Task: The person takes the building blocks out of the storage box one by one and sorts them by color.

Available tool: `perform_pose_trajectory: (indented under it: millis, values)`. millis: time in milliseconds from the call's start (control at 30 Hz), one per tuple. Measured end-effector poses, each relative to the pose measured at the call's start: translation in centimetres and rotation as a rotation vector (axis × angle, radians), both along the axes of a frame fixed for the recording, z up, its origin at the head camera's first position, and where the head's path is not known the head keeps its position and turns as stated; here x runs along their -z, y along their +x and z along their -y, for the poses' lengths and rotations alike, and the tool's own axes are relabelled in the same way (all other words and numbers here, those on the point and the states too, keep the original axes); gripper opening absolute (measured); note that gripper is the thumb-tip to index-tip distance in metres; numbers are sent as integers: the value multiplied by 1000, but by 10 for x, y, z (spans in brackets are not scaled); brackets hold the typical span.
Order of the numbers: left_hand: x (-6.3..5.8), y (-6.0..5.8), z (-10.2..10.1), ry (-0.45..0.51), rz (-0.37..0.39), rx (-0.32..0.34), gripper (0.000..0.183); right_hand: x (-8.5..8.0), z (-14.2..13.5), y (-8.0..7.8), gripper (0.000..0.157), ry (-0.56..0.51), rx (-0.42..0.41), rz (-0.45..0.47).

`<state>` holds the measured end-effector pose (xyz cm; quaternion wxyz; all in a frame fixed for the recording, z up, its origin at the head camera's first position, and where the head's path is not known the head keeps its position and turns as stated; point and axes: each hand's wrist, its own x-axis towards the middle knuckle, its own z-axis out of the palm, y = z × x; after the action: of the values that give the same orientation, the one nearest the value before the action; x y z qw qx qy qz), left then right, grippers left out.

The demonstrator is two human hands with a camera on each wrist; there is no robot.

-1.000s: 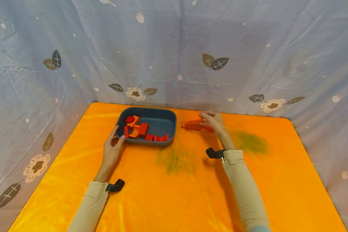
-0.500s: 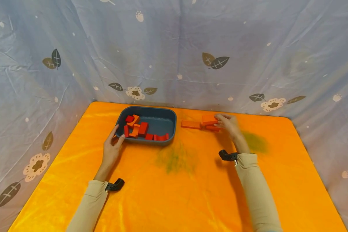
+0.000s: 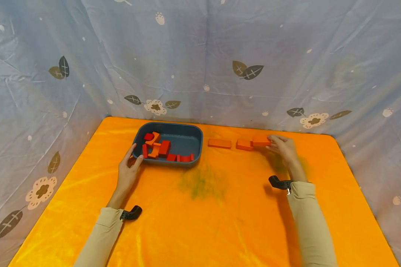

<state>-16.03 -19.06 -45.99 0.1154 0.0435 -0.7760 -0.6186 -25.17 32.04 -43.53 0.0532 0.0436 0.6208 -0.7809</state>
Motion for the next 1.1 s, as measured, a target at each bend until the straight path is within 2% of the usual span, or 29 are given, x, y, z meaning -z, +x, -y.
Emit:
perform_pose_trajectory:
  millis: [167,333,433,567,633,933,1100]
  values:
    - [-1,0,0,-1,18,-6,58,7,-12,2,25,-8,6,-14]
    - [0,-1,0,-3,27,0,58,12,-20,6,26,-45,31,26]
    - [10,-6,4,9,24,-1,58,14,-23,7,26,-34,39,44]
    - [28,-13,9,10,6,-16,57,16,-27,6,26,20,43,56]
    - [32,-14,10,-2,-3,-26,56,17,-28,5,27,37,43,56]
    - [35,-15,8,-29,-35,-46,56,23,-25,1,27,164,105,7]
    - [36,-16,10,-10,-42,-39,56,25,-24,1,10,290,123,3]
